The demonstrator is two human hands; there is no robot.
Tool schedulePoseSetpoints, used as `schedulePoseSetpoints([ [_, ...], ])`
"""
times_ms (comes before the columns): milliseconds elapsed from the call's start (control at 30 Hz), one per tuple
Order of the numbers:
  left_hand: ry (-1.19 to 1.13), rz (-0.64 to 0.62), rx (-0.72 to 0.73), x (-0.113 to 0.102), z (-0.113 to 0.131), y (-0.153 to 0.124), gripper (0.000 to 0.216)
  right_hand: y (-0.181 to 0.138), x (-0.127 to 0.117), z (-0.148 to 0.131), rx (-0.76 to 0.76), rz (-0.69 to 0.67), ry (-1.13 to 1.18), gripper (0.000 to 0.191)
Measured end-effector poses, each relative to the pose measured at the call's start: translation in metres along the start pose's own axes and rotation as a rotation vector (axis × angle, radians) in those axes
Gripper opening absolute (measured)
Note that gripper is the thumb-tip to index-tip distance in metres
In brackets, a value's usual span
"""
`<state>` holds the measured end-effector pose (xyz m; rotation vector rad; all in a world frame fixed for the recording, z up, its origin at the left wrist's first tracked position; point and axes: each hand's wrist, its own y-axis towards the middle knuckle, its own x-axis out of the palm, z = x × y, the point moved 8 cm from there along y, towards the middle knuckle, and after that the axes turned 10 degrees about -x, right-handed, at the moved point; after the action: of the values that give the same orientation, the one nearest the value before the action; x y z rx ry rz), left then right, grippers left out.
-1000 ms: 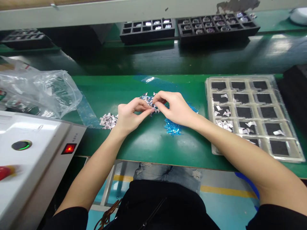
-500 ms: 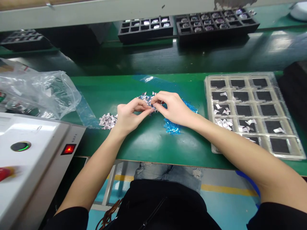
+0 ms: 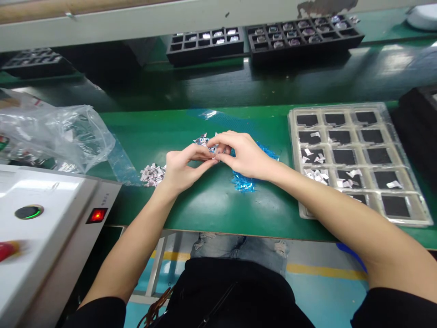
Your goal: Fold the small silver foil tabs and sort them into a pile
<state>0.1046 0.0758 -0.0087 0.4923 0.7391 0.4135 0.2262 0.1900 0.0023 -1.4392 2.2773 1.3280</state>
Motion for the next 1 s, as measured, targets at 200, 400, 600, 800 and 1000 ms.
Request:
schedulePoseSetpoints([
  [200, 0.081, 0.015, -0.018, -0.002, -0.004, 0.002, 0.004, 0.002, -0.006, 0.002, 0.052, 0.008, -0.047, 0.025],
  [400, 0.189, 0.056, -0.112, -0.007, -0.023, 0.004, 0.010, -0.009, -0.045, 0.040, 0.242, 0.014, -0.608, 0.031],
  [600, 0.277, -0.057, -0.107, 0.001, -0.028, 0.005, 0.016, -0.026, -0.064, 0.085, 0.404, -0.164, -0.770, 0.032],
  [800, 0.309, -0.075, -0.075, -0.001, -0.023, 0.004, 0.015, -0.025, -0.073, 0.099, 0.427, -0.155, -0.692, 0.031],
  [1000, 0.304, -0.055, -0.096, -0.006, -0.024, 0.005, 0.016, -0.026, -0.084, 0.111, 0.453, -0.101, -0.605, 0.041],
])
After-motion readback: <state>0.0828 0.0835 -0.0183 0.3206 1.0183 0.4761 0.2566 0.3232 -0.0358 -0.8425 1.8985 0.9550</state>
